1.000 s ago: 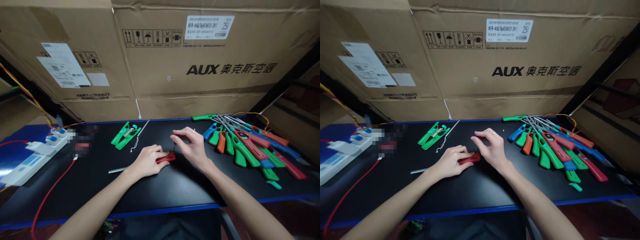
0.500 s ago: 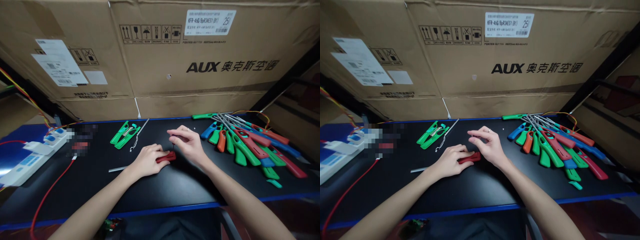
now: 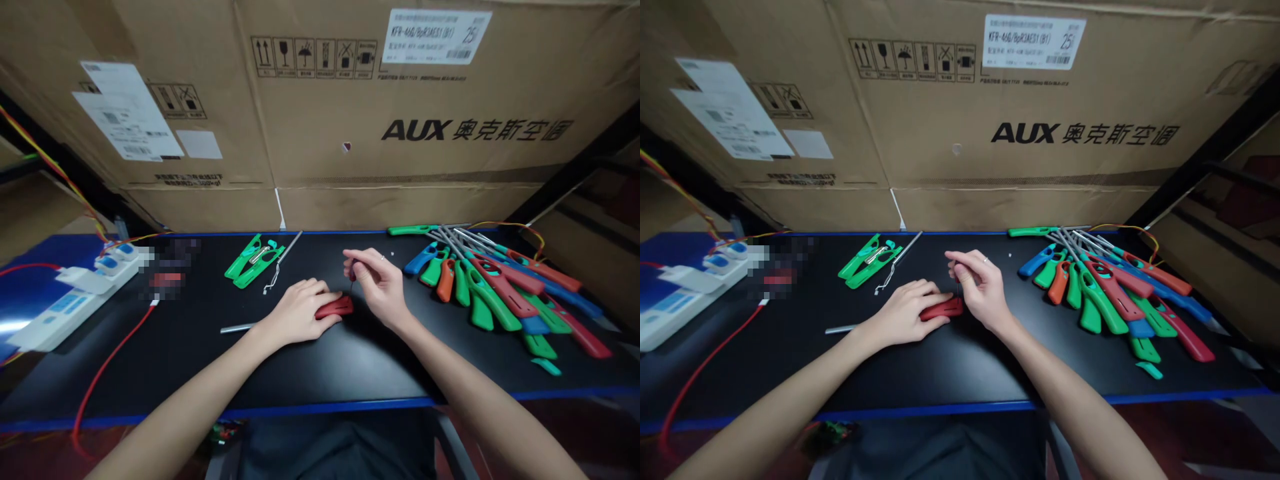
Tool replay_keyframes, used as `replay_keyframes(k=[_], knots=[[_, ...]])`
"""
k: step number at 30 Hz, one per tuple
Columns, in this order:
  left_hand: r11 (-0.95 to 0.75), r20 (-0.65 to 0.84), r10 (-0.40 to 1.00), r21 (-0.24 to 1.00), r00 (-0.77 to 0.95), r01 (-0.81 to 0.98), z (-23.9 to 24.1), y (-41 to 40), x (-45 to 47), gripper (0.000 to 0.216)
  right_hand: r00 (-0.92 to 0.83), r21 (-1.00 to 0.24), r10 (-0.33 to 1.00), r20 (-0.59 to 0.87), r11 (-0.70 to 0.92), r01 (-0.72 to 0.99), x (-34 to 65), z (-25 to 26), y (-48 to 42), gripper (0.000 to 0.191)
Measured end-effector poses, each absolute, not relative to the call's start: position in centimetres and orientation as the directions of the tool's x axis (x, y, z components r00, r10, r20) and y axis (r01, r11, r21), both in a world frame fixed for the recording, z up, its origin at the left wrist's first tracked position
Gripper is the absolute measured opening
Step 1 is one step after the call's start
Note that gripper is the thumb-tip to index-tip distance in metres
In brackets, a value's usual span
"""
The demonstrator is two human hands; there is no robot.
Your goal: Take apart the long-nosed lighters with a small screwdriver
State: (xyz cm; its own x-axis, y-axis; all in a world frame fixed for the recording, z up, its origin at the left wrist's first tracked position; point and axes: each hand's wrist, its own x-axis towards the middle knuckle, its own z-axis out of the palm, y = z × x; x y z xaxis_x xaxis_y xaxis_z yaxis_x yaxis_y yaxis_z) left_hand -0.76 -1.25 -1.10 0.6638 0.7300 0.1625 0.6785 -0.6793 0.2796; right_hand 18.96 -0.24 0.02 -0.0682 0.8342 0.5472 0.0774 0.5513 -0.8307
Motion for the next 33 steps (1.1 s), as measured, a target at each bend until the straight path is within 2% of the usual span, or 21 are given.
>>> replay_keyframes(k=[4, 7, 8, 10, 12, 14, 15, 16, 18, 19, 20, 21, 22, 25, 28, 33], knots=[[-0.669, 0.144, 0.739, 0.272, 0.659, 0.691, -0.6, -2.3, -1.0, 0.030, 0.140, -0.862, 0.857, 0.496, 0.505, -0.042, 19.9, -0.1, 0.3, 0.031], [-0.616, 0.176, 0.783, 0.353, 0.597, 0.704, 1.8, -5.1, -3.8, 0.033, 0.238, -0.877, 0.876, 0.419, 0.458, -0.143, 21.1, -0.4, 0.9, 0.035], [-0.565, 0.238, 0.824, 0.414, 0.514, 0.713, 3.1, -6.7, -5.5, 0.035, 0.253, -0.884, 0.882, 0.399, 0.442, -0.148, 21.4, -0.5, 1.1, 0.036], [-0.432, 0.430, 0.879, 0.529, 0.208, 0.731, 5.9, -10.6, -9.6, 0.037, 0.278, -0.891, 0.883, 0.377, 0.428, -0.150, 21.8, -0.7, 1.5, 0.034], [-0.367, 0.578, 0.805, 0.661, -0.132, 0.654, 8.0, -15.5, -14.2, 0.037, 0.304, -0.871, 0.870, 0.389, 0.454, -0.185, 21.9, -0.8, 1.8, 0.030], [-0.411, 0.646, 0.661, 0.737, -0.381, 0.536, 8.3, -20.6, -18.3, 0.046, 0.301, -0.858, 0.868, 0.396, 0.466, -0.215, 21.6, -0.9, 1.9, 0.028], [-0.378, 0.632, 0.613, 0.762, -0.475, 0.526, 7.4, -23.0, -20.0, 0.046, 0.298, -0.861, 0.869, 0.396, 0.464, -0.208, 21.4, -0.9, 1.9, 0.026], [-0.280, 0.566, 0.623, 0.806, -0.540, 0.522, 5.7, -25.2, -21.5, 0.045, 0.292, -0.865, 0.869, 0.399, 0.462, -0.194, 21.3, -0.9, 1.8, 0.025], [0.098, 0.262, 0.680, 0.893, -0.685, 0.440, 0.6, -28.7, -23.3, 0.047, 0.275, -0.874, 0.871, 0.406, 0.459, -0.163, 21.0, -0.9, 1.6, 0.022], [0.296, 0.098, 0.690, 0.866, -0.717, 0.403, -2.6, -30.0, -23.6, 0.048, 0.268, -0.876, 0.873, 0.409, 0.457, -0.153, 20.9, -1.0, 1.5, 0.020], [0.489, -0.044, 0.656, 0.786, -0.754, 0.379, -5.9, -31.0, -23.7, 0.046, 0.262, -0.877, 0.874, 0.410, 0.456, -0.148, 20.8, -1.1, 1.5, 0.018], [0.684, -0.183, 0.577, 0.640, -0.796, 0.349, -9.1, -31.8, -23.5, 0.041, 0.257, -0.878, 0.875, 0.411, 0.456, -0.145, 20.8, -1.2, 1.5, 0.017], [0.771, -0.244, 0.508, 0.556, -0.826, 0.310, -12.1, -32.4, -23.1, 0.036, 0.254, -0.879, 0.875, 0.412, 0.455, -0.142, 20.8, -1.4, 1.6, 0.016], [0.897, -0.324, 0.352, 0.384, -0.878, 0.218, -18.7, -33.6, -22.0, 0.029, 0.234, -0.881, 0.879, 0.416, 0.453, -0.134, 21.0, -2.0, 2.0, 0.016], [0.944, -0.354, 0.267, 0.285, -0.896, 0.168, -21.9, -33.4, -21.8, 0.034, 0.241, -0.897, 0.889, 0.389, 0.425, -0.120, 21.2, -2.6, 2.4, 0.015], [0.947, -0.394, 0.302, 0.227, -0.868, 0.226, -23.2, -30.6, -21.3, 0.039, 0.278, -0.926, 0.904, 0.325, 0.364, -0.100, 21.4, -3.0, 2.8, 0.016]])
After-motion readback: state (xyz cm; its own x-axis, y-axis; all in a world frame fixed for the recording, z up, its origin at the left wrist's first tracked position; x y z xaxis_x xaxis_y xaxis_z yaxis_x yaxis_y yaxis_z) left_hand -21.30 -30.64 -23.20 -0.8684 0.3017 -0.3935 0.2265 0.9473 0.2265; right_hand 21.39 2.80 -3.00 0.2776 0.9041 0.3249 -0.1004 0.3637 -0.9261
